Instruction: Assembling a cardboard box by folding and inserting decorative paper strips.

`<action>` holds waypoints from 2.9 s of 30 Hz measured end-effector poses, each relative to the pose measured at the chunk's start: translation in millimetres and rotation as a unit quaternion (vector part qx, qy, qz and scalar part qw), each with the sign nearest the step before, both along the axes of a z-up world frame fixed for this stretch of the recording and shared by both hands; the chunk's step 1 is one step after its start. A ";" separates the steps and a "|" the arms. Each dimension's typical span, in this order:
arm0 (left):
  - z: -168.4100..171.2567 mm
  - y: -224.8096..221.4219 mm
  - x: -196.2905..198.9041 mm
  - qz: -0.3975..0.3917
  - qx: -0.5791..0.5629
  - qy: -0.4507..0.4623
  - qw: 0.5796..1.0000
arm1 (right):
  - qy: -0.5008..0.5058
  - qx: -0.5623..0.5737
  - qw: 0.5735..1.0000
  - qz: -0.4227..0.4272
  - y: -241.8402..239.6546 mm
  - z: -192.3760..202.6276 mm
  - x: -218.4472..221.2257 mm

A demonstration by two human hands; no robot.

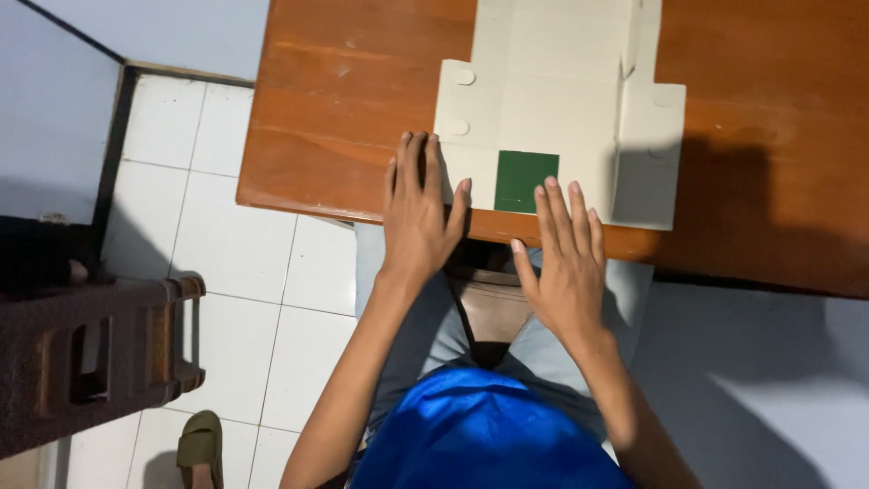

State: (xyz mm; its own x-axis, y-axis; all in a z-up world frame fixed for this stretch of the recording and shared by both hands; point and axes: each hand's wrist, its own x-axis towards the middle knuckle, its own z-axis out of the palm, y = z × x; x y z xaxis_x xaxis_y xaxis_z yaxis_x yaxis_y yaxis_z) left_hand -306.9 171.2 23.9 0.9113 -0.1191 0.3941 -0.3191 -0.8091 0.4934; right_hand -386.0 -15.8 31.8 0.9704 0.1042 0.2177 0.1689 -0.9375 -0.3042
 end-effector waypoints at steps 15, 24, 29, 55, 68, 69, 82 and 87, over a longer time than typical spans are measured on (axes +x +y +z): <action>16.9 -7.8 4.5 -0.012 0.033 -0.036 0.999 | 0.014 -0.002 1.000 -0.001 0.6 -4.6 1.1; 19.1 -44.8 9.0 -0.177 -0.036 -0.022 0.983 | 0.008 0.014 1.000 0.000 0.6 -3.2 1.1; 2.8 -51.4 13.5 -0.192 -0.003 -0.040 0.981 | -0.017 0.022 1.000 0.003 0.9 2.1 2.9; -4.3 -57.5 55.8 -0.176 0.082 0.034 0.980 | -0.079 -0.032 0.996 0.037 5.2 -1.4 53.3; -11.3 -65.2 81.6 -0.103 0.173 -0.105 0.974 | -0.060 -0.023 0.997 0.051 2.3 -0.3 51.0; -11.3 -65.0 81.9 -0.106 0.153 -0.105 0.977 | -0.059 -0.019 0.997 0.052 1.6 -1.0 51.1; -9.8 -36.1 104.4 -0.029 0.150 -0.003 0.988 | -0.118 -0.017 0.992 0.039 2.6 -5.9 46.4; -17.3 -33.6 107.6 -0.041 0.178 -0.052 0.982 | -0.122 -0.021 0.992 0.029 2.9 -6.9 46.6</action>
